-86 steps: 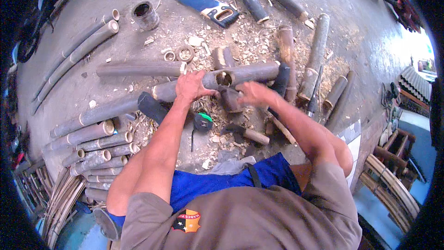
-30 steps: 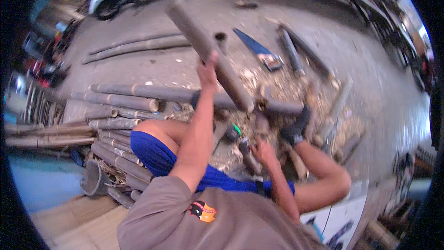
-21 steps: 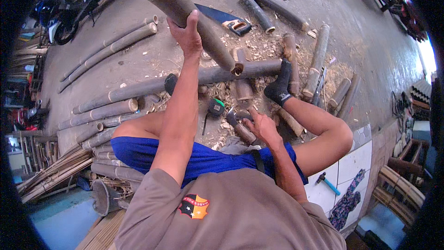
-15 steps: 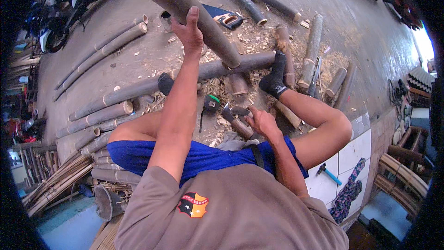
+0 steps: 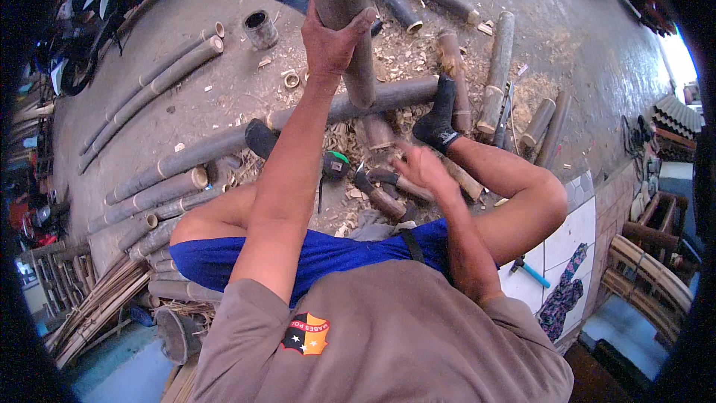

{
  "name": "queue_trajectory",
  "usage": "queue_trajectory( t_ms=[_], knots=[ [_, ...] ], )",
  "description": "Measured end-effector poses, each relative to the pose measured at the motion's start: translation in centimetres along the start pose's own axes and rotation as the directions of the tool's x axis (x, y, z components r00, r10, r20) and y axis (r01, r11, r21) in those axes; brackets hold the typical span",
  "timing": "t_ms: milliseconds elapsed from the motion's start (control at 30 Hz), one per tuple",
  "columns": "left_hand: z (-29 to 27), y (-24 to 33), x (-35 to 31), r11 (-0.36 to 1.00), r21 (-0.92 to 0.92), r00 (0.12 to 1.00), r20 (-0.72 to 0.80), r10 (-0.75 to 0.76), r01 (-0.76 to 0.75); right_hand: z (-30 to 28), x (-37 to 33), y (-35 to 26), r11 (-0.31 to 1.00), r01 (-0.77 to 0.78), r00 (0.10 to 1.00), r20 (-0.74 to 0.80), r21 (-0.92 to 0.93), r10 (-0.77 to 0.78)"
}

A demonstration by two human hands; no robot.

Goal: The person sits on the floor and assembles a bamboo structure by fitting smaller bamboo pieces into a central cross-shaped bamboo frame. They repeatedly insert and adjust the pieces to ensure a snug fit.

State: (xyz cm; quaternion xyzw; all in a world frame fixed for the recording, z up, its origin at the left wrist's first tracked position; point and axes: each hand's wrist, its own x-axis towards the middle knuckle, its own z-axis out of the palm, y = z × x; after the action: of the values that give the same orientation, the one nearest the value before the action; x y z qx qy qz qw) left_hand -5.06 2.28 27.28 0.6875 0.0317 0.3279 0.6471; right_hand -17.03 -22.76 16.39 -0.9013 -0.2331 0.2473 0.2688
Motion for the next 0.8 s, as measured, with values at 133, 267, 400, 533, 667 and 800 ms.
queue_trajectory(
  t_ms=[133, 267, 400, 533, 667, 800],
  knots=[
    [-0.8, 1.5, 0.6, 0.995, -0.038, 0.994, 0.067, -0.089, 0.091, -10.5, 4.4, -5.9, 0.985, 0.16, 0.952, -0.273, 0.069, -0.135],
    [-1.2, 1.5, 0.3, 0.997, 0.012, 0.994, 0.075, -0.082, 0.081, -23.7, 8.9, -15.2, 0.949, 0.282, 0.842, -0.438, -0.143, -0.316],
    [2.4, 2.0, -0.1, 0.994, -0.084, 0.99, 0.126, -0.066, 0.076, -29.8, 9.1, -22.5, 0.893, 0.165, 0.896, -0.315, -0.419, -0.314],
    [-1.1, 2.7, -0.3, 0.995, -0.021, 0.993, 0.08, -0.09, 0.092, -26.6, 12.3, -29.0, 0.821, 0.2, 0.949, -0.102, -0.534, -0.298],
    [0.1, -0.1, -1.3, 0.991, 0.03, 0.975, 0.177, -0.134, 0.131, -26.3, 16.9, -26.9, 0.747, 0.311, 0.886, -0.105, -0.588, -0.452],
    [-1.6, -0.6, -1.6, 0.981, 0.004, 0.964, 0.18, -0.193, 0.196, -25.5, 17.6, -27.6, 0.822, 0.21, 0.918, -0.183, -0.53, -0.352]
  ],
)
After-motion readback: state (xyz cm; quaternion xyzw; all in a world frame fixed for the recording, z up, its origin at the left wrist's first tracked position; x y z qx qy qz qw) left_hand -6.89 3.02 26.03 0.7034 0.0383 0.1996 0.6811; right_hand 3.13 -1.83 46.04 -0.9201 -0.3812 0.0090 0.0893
